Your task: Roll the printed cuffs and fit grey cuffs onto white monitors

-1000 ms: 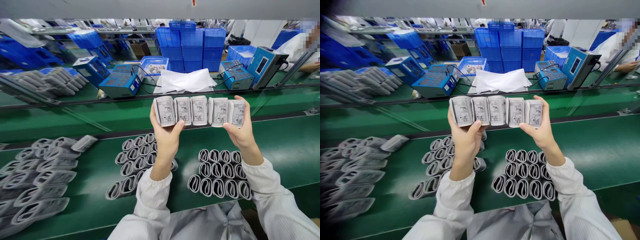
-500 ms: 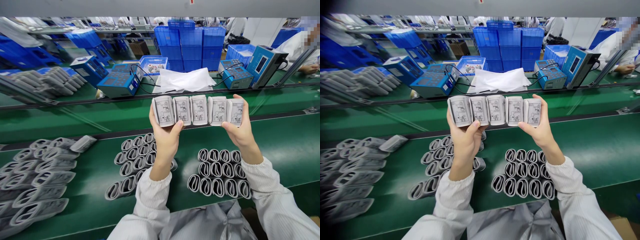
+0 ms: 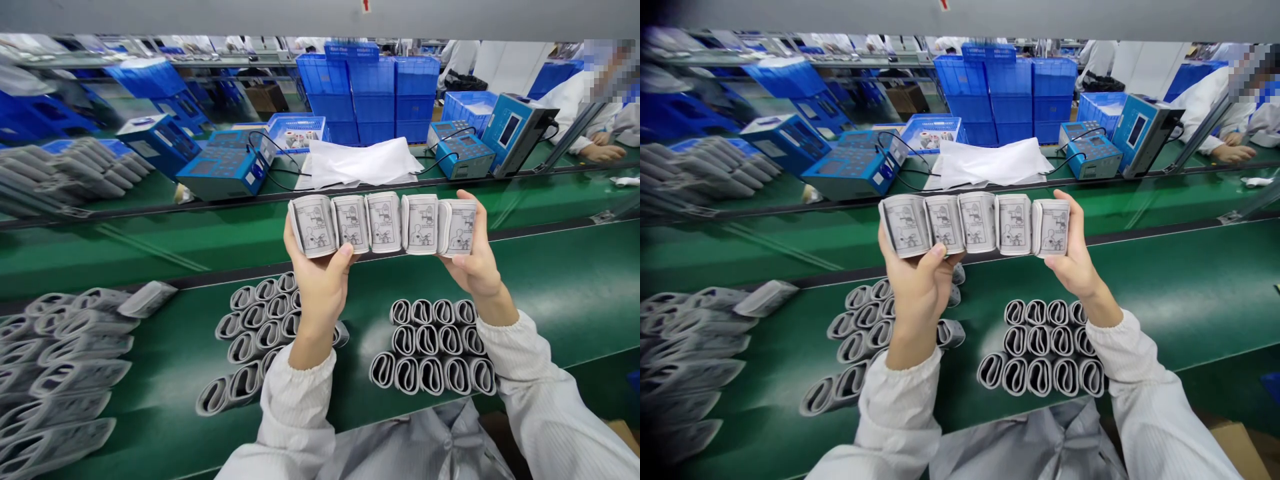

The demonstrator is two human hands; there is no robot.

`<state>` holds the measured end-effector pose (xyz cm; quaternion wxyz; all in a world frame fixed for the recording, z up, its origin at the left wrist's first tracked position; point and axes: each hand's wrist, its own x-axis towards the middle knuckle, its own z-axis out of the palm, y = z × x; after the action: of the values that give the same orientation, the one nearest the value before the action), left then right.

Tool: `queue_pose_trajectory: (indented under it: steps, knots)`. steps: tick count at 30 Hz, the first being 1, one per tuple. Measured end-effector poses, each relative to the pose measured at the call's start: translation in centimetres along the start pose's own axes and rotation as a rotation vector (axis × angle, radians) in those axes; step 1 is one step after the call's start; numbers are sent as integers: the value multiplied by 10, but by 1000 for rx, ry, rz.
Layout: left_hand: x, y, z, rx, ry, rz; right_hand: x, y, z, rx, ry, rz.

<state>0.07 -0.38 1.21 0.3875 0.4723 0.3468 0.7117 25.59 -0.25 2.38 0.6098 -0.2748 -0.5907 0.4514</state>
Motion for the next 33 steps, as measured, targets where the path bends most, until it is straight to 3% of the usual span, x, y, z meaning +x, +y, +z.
queue_pose_trajectory:
  steps: [10, 33]
  knots:
    - [3, -2, -1, 34, 23, 15, -1, 7, -1, -193, 20, -53]
    - [1, 1, -1, 61, 8, -18, -2, 2, 3, -208, 9, -5]
